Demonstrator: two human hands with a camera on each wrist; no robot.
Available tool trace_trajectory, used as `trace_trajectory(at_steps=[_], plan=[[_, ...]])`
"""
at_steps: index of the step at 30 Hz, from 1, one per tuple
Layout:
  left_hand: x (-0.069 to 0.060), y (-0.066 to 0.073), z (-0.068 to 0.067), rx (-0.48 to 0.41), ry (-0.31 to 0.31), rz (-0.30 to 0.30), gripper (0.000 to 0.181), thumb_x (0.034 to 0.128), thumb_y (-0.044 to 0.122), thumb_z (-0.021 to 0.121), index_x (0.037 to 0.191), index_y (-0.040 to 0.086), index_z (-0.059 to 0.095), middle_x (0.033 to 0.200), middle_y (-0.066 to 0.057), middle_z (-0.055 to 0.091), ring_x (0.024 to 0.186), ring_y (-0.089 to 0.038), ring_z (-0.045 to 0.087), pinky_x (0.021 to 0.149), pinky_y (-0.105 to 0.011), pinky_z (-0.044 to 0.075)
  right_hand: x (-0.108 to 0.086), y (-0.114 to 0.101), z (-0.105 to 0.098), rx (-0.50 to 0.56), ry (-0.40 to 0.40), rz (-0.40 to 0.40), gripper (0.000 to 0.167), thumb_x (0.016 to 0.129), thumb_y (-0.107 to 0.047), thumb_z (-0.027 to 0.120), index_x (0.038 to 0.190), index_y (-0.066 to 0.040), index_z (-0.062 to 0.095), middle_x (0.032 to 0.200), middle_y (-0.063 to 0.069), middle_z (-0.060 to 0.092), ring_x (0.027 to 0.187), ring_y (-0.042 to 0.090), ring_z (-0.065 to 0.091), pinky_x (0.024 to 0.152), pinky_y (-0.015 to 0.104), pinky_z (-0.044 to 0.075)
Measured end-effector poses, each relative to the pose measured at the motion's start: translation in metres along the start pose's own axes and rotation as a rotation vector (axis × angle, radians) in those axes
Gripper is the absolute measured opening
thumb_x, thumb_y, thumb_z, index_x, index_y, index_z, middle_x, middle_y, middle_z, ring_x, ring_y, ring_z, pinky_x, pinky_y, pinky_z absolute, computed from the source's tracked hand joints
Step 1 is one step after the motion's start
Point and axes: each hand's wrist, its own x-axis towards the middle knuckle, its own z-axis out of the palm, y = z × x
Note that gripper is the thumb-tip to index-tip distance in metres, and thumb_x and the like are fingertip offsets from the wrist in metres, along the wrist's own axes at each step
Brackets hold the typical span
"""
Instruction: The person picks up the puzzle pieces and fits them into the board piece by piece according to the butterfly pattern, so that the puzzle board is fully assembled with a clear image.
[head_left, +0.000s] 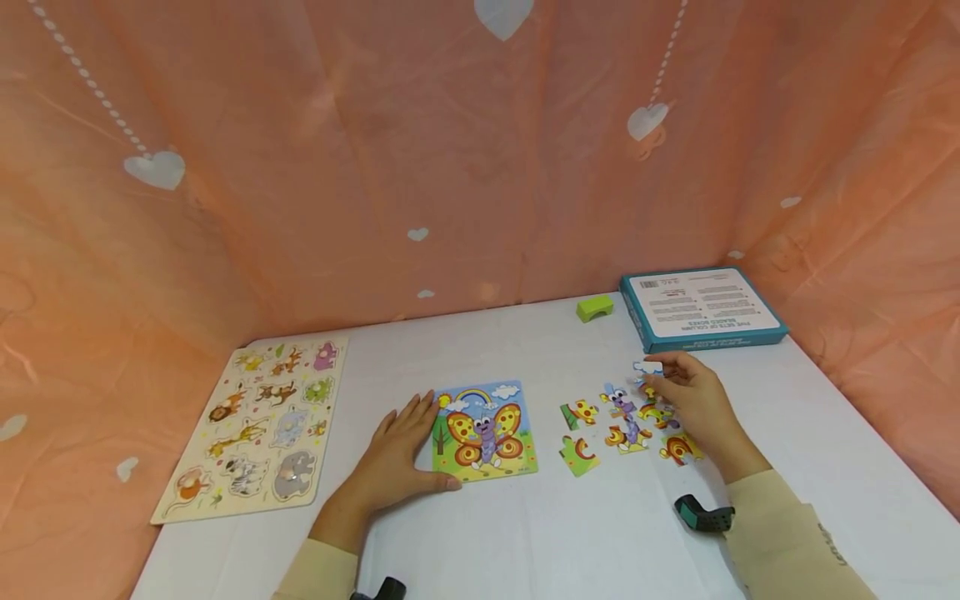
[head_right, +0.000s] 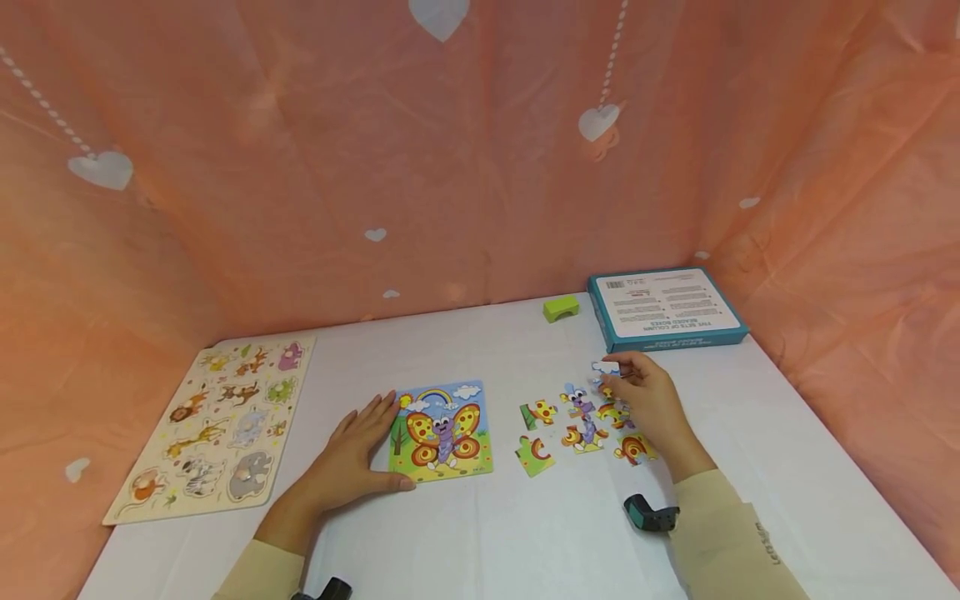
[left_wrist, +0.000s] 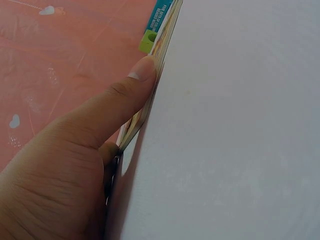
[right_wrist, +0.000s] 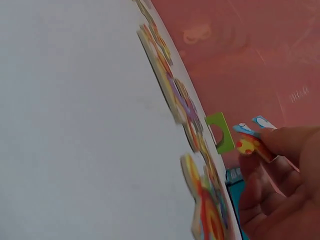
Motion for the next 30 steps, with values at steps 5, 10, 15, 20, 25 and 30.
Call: trace_trajectory(at_steps=[5,10,15,20,25,30], plan=[[0.000,0.000,0.000,0.003,-0.003,-0.003,0.132,0.0751,0.077,0.085,0.171,0.007,0.029,0.180,-0.006,0.014,0.166,-0.028,0.005,0.131,-0.057,0.003,-0.002,-0.011,0.011,0.016,-0.023,-0.064,0.038,0.110,-0.014,0.068,0.145,0.000,0.061,0.109,0.017,0.058,0.087,0.028,0.062,0.069,0.024,0.055],[0.000,0.000,0.000,0.000,-0.004,-0.006,0.132,0.0750,0.078,0.084,0.171,0.007,0.028,0.180,-0.005,0.013,0.166,-0.027,0.004,0.131,-0.057,0.002,-0.005,-0.023,0.029,0.103,-0.102,-0.081,0.032,0.109,-0.006,0.067,0.140,0.002,0.064,0.106,0.018,0.059,0.085,0.027,0.065,0.071,0.025,0.059],[0.000,0.000,0.000,0.000,-0.004,-0.002,0.132,0.0749,0.079,0.084,0.171,0.007,0.028,0.180,-0.005,0.013,0.166,-0.027,0.004,0.130,-0.057,0.002,-0.010,-0.036,0.052,0.221,-0.206,-0.031,0.035,0.110,-0.003,0.064,0.143,0.003,0.061,0.113,0.019,0.058,0.088,0.028,0.069,0.075,0.029,0.063],[0.000,0.000,0.001,-0.004,-0.003,-0.006,0.132,0.0748,0.078,0.085,0.171,0.007,0.029,0.180,-0.005,0.014,0.166,-0.027,0.005,0.131,-0.057,0.002,-0.012,-0.043,0.073,0.227,-0.278,-0.053,0.031,0.108,-0.003,0.066,0.139,0.002,0.061,0.108,0.016,0.060,0.087,0.030,0.067,0.073,0.028,0.061],[0.001,-0.001,0.001,-0.004,-0.004,-0.010,0.132,0.0748,0.078,0.085,0.171,0.007,0.029,0.180,-0.005,0.014,0.166,-0.026,0.004,0.131,-0.057,0.002,-0.010,-0.047,0.092,0.220,-0.335,-0.075,0.029,0.108,-0.003,0.067,0.136,0.001,0.064,0.105,0.015,0.062,0.084,0.030,0.065,0.070,0.028,0.058],[0.001,-0.001,0.001,0.005,0.003,-0.008,0.132,0.0748,0.077,0.085,0.171,0.006,0.030,0.180,-0.006,0.015,0.166,-0.028,0.006,0.131,-0.057,0.003,-0.001,-0.053,0.114,0.228,-0.355,-0.034,0.029,0.108,-0.001,0.064,0.137,0.001,0.066,0.106,0.015,0.063,0.086,0.027,0.068,0.075,0.029,0.061]])
